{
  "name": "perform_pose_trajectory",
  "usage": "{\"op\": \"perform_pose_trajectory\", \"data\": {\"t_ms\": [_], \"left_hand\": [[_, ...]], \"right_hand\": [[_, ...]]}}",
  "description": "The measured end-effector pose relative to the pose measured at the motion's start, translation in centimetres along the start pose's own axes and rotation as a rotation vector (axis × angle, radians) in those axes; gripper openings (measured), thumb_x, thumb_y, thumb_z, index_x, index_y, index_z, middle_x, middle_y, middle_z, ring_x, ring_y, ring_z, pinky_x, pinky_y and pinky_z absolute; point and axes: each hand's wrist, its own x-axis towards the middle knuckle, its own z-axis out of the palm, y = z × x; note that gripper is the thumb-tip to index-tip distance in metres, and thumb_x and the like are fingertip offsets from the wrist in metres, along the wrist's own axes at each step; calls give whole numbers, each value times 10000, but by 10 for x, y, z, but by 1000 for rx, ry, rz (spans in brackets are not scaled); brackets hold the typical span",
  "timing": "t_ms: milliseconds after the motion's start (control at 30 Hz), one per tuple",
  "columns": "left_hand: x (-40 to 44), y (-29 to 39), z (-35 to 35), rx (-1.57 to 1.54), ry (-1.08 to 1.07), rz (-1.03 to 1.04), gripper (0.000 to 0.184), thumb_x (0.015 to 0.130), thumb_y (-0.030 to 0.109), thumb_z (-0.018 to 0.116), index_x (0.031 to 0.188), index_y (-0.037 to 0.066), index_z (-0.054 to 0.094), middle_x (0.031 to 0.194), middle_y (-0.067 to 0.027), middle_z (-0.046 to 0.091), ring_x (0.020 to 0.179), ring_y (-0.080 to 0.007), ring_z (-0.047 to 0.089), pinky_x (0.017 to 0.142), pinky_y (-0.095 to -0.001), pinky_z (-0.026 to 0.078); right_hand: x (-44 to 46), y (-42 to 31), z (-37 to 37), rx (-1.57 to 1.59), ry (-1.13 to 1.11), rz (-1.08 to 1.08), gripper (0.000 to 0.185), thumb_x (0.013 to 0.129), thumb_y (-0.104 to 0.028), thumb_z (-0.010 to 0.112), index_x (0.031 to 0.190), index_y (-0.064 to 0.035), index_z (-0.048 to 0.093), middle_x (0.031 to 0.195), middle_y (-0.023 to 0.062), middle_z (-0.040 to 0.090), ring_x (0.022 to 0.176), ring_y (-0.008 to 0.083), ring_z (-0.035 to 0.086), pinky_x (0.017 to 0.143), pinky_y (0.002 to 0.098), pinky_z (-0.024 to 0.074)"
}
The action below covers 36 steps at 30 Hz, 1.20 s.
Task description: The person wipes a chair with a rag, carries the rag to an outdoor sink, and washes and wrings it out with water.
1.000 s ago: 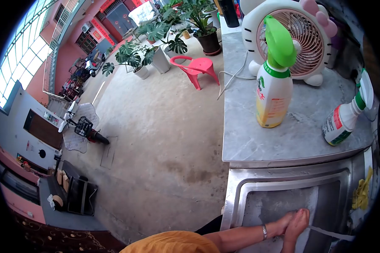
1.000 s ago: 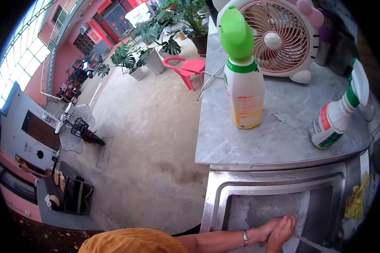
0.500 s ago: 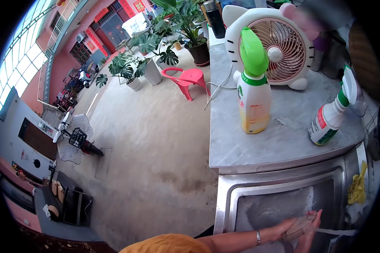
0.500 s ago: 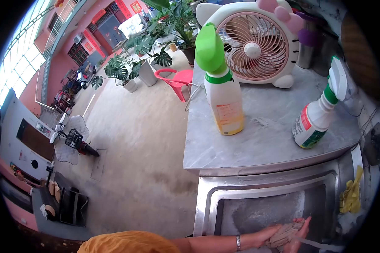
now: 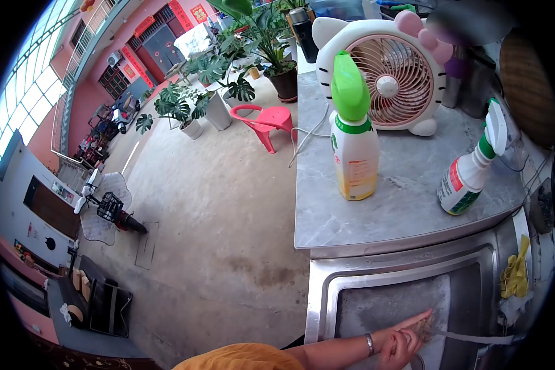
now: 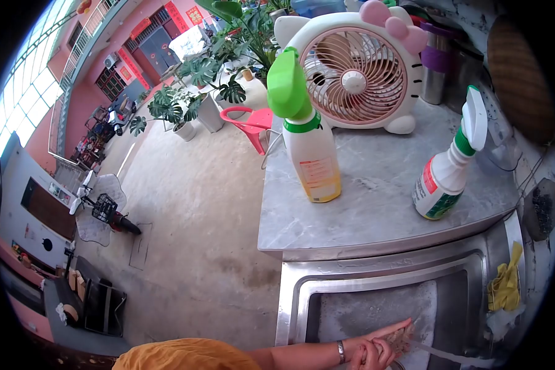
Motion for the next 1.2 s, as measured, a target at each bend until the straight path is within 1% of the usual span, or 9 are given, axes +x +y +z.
{"op": "perform_pose_trajectory", "data": {"t_ms": [167, 400, 667, 767, 833, 900, 967, 1167, 1200], "left_hand": [[-9, -5, -5, 406, 592, 171, 370, 900, 487, 437, 932, 134, 544, 845, 22, 542, 746, -85, 510, 667, -230, 436], [12, -18, 15, 281, 862, 255, 284, 939, 332, 397, 1084, 131, 536, 1024, -9, 589, 902, -118, 569, 767, -275, 472], [-16, -12, -11, 374, 755, 415, 268, 919, 307, 460, 1105, 129, 533, 1022, -2, 578, 906, -108, 555, 824, -277, 452], [-20, -6, -39, 515, 654, 420, 221, 912, 285, 485, 1032, 115, 559, 954, 6, 565, 859, -103, 532, 784, -266, 453], [-15, -2, -14, 285, 534, 333, 216, 911, 294, 490, 984, 107, 569, 929, -2, 553, 845, -113, 520, 760, -267, 452], [11, -14, 35, 349, 1215, 359, 283, 923, 359, 451, 927, 91, 546, 910, -20, 572, 805, -146, 557, 731, -293, 472], [15, -13, 34, 202, 1106, 289, 325, 942, 357, 388, 1040, 84, 534, 1009, -52, 593, 887, -188, 586, 792, -342, 484], [20, -7, 54, 258, 1228, 267, 381, 931, 413, 385, 1051, 78, 522, 974, -69, 604, 857, -212, 609, 755, -354, 503], [11, -4, 36, 86, 903, 246, 384, 919, 433, 407, 1026, 87, 534, 929, -63, 607, 808, -202, 606, 720, -344, 502]], "right_hand": [[4, 36, 20, -272, 120, -328, 338, 919, -312, 464, 705, -53, 502, 738, 61, 470, 740, 125, 469, 660, 305, 391], [49, 199, 14, 476, -119, 704, 330, 933, -197, 412, 700, 27, 479, 736, 97, 508, 671, 197, 492, 632, 353, 405], [26, -21, 11, -87, 79, -65, 217, 804, -188, 574, 892, 10, 579, 952, 138, 521, 922, 278, 503, 815, 389, 397], [-16, 67, 29, -172, -13, -136, 194, 782, -169, 595, 856, 8, 576, 909, 145, 519, 899, 317, 507, 809, 403, 401], [9, 73, 28, -11, 26, -36, 192, 849, -136, 512, 760, 32, 530, 758, 127, 498, 750, 284, 510, 696, 389, 404], [43, 78, 14, 149, -7, 269, 284, 904, -166, 472, 693, 23, 471, 658, 72, 455, 639, 186, 456, 592, 344, 380], [61, 111, 10, 291, 31, 595, 325, 920, -227, 479, 685, -1, 476, 648, 56, 451, 618, 154, 430, 579, 324, 371], [44, 54, -4, -66, 28, 253, 216, 845, -208, 546, 975, -62, 637, 1023, 138, 517, 973, 292, 497, 847, 373, 404], [40, 34, -8, -37, -9, 161, 224, 813, -170, 584, 1007, -74, 641, 1055, 141, 498, 1033, 290, 475, 874, 375, 394]]}}
